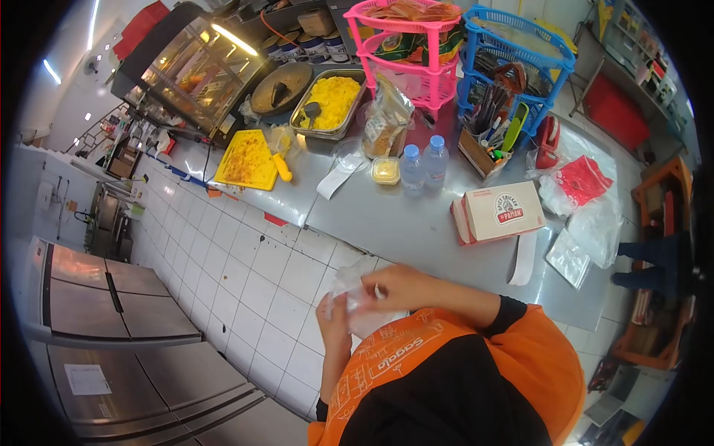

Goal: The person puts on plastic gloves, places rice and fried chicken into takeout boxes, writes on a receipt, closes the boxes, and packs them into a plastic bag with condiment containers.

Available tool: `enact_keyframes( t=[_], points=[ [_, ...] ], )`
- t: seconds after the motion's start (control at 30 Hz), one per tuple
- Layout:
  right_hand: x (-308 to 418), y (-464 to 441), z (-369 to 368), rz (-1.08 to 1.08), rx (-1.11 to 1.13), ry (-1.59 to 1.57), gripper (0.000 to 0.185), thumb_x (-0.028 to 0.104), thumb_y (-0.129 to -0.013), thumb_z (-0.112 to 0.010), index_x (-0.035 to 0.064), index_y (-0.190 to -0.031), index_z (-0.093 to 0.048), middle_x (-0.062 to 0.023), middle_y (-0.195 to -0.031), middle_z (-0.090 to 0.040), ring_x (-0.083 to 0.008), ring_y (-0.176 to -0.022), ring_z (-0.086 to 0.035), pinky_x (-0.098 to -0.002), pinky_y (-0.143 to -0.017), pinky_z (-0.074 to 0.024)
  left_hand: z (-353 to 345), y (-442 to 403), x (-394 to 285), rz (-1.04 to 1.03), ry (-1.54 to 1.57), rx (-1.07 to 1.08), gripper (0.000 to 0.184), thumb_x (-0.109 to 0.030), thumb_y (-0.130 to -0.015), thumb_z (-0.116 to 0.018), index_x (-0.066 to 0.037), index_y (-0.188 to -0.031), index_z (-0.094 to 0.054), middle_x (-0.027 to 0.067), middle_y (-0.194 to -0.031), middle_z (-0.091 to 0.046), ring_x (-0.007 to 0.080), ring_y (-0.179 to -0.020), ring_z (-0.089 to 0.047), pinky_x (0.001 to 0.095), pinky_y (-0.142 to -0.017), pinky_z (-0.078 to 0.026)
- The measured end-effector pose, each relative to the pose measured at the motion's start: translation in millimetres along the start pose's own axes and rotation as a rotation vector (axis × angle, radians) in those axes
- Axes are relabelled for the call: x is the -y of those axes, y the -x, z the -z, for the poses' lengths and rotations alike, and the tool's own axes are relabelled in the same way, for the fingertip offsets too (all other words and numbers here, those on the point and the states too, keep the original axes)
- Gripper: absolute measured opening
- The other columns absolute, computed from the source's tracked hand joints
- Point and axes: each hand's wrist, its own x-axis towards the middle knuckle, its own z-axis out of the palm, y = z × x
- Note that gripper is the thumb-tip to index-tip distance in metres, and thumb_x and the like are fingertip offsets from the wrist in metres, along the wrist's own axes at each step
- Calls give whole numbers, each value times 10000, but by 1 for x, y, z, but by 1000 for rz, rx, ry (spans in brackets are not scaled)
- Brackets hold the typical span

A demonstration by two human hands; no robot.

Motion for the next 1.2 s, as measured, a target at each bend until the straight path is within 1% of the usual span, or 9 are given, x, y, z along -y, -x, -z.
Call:
enact_keyframes(
  t=[0.1,0.3,0.4,0.6,0.7,0.8,0.97,1.1,1.2],
  points=[
    [-11,-6,-13,-90,-161,-192,93,109,-861,-643,30,-894,-607,-117,-911,-640,-253,-730,-613,-340,-655,-483,-29,-12,-11,-51,-46,39,354,-316,-975,-536,27,-926,-611,67,-823,-631,151,-770,-604,275,-680,-472],
    [-61,-18,30,189,-888,-27,107,90,-882,-619,40,-972,-588,-105,-903,-625,-218,-843,-602,-335,-775,-475,-45,-29,-25,100,-326,421,149,-128,-918,-619,19,-897,-611,75,-817,-656,142,-724,-620,269,-734,-501],
    [-54,-31,28,99,-1063,-800,74,93,-884,-623,50,-932,-586,-60,-857,-591,-159,-851,-565,-312,-769,-459,-59,-39,-22,83,-243,295,77,-56,-877,-649,11,-857,-619,75,-786,-658,139,-704,-623,272,-751,-513],
    [-66,-7,17,-118,-314,-533,200,184,-853,-691,37,-801,-567,-37,-826,-557,-124,-751,-524,-290,-697,-437,-93,-66,-26,94,-121,317,177,-163,-871,-658,-8,-808,-600,67,-777,-620,153,-718,-602,270,-664,-472],
    [-77,-6,22,0,-347,-564,222,179,-825,-704,23,-764,-559,-37,-783,-558,-117,-724,-528,-288,-670,-435,-86,-78,-15,166,-4,450,245,-227,-868,-674,-2,-813,-595,64,-755,-612,139,-662,-582,263,-594,-444],
    [-100,-3,17,1,-660,-376,167,145,-783,-684,13,-811,-585,-96,-768,-573,-220,-664,-555,-344,-632,-454,-52,-104,-2,183,-116,570,246,-152,-822,-734,-12,-672,-596,5,-650,-571,68,-601,-498,207,-552,-368],
    [-80,25,56,-142,-1339,264,198,-56,-702,-613,-12,-644,-429,-113,-726,-464,-235,-567,-472,-336,-513,-393,-24,-150,-48,-342,-573,335,225,34,-744,-618,-31,-570,-492,-58,-576,-438,41,-555,-340,231,-513,-273],
    [-73,-17,25,164,-1349,-181,164,-86,-744,-547,33,-758,-435,-85,-869,-462,-112,-646,-465,-237,-530,-361,-13,-217,-37,-447,-586,238,94,-20,-820,-573,-40,-729,-563,-33,-671,-488,65,-607,-408,223,-556,-333],
    [-46,-35,26,106,-1038,-1532,221,-22,-782,-563,65,-940,-435,-65,-906,-450,-112,-677,-463,-223,-553,-363,-27,-236,-39,-47,-198,332,53,-80,-867,-588,-50,-910,-589,-12,-760,-541,100,-659,-474,233,-597,-393]
  ],
)
